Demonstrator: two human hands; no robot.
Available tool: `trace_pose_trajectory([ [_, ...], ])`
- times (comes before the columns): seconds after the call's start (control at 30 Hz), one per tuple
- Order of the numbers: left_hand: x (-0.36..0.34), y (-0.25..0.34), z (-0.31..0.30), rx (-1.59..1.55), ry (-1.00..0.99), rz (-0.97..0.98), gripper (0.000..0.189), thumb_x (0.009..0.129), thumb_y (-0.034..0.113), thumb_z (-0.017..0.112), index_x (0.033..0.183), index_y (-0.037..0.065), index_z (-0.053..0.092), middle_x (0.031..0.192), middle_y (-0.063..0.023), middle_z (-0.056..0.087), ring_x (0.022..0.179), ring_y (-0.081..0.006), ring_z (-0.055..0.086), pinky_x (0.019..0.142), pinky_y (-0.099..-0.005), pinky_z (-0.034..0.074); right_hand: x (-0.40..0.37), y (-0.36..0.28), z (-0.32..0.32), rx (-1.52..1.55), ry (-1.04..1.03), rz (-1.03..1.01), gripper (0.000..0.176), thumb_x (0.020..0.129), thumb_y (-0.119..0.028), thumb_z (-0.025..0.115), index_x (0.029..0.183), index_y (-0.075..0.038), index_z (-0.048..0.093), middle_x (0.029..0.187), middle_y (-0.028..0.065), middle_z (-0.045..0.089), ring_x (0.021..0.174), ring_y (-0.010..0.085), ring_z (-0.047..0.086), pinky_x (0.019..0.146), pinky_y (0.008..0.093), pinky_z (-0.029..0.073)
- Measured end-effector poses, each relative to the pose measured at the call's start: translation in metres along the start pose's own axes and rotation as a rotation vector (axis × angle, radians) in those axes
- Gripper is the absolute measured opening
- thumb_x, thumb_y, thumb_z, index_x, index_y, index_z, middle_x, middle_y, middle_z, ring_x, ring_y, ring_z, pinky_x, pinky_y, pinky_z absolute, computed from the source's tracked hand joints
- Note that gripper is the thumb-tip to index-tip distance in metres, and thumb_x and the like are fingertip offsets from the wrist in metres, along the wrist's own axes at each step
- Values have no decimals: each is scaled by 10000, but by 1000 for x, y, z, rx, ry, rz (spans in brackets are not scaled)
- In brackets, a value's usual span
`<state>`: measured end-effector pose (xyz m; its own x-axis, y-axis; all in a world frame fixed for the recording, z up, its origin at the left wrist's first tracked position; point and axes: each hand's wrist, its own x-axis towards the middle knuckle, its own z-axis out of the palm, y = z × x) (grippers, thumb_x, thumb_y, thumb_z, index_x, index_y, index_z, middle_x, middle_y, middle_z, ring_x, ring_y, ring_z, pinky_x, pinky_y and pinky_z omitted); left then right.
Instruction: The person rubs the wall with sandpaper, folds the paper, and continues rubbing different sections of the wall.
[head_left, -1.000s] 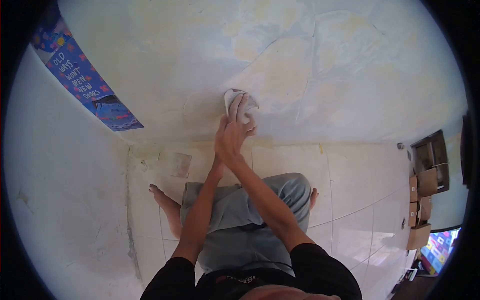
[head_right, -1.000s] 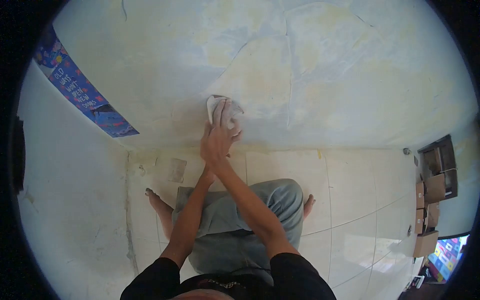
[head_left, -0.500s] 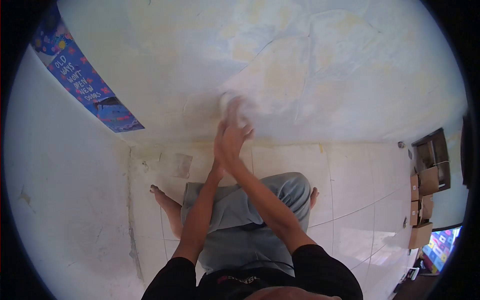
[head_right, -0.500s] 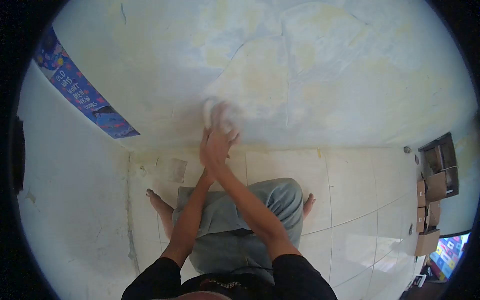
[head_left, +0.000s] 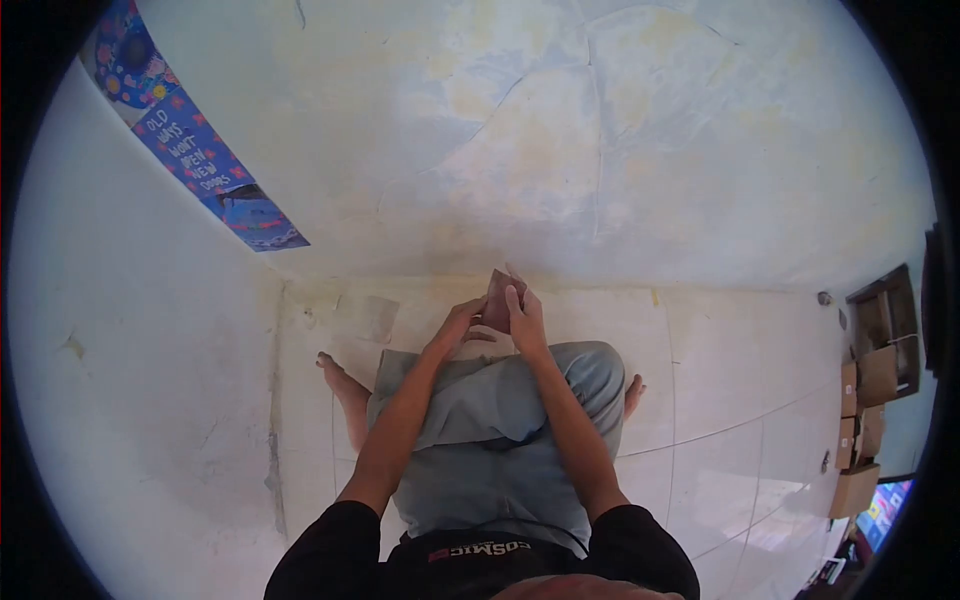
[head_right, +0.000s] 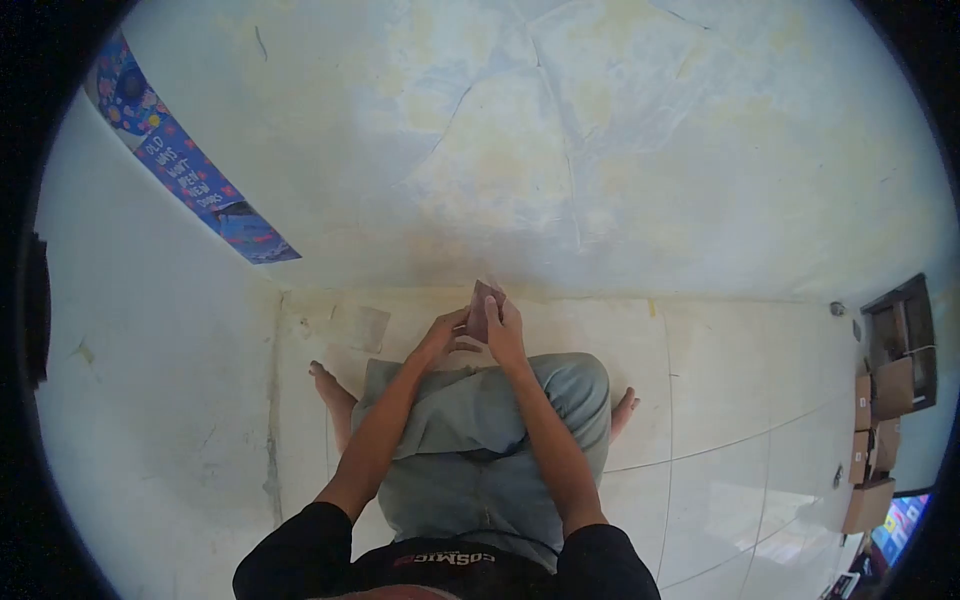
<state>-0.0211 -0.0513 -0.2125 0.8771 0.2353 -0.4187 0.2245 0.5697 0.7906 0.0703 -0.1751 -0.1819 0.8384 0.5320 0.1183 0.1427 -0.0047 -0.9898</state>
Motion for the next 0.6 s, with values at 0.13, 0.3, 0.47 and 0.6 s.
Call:
trace_pose_trajectory([
  [0.13,-16,0,-18,-130,-5,65,265,991,242,562,1162,41,583,1078,-121,628,949,-261,648,811,-434,578,-3,12,4,74,-46,49,348,993,-225,564,1169,66,638,992,116,701,904,163,635,831,319,496],
  [0.3,-18,5,-25,-192,108,178,212,943,149,651,1121,57,583,1099,-60,615,1011,-202,616,867,-397,536,-5,-1,-3,215,-154,185,310,933,-229,652,1045,57,693,845,73,707,784,131,638,736,314,516],
  [0.47,-21,6,-23,-33,107,160,225,911,149,698,1104,88,599,1043,-17,631,945,-139,604,790,-327,510,-10,-14,-13,254,-211,412,290,907,-232,692,1039,26,702,854,46,697,737,111,623,657,304,504],
  [0.6,-23,9,-21,71,57,175,177,905,133,703,1062,103,627,1001,16,633,914,-103,596,759,-290,490,-10,10,-10,-166,-150,122,275,879,-185,694,1053,28,688,837,110,710,769,157,662,683,326,514],
])
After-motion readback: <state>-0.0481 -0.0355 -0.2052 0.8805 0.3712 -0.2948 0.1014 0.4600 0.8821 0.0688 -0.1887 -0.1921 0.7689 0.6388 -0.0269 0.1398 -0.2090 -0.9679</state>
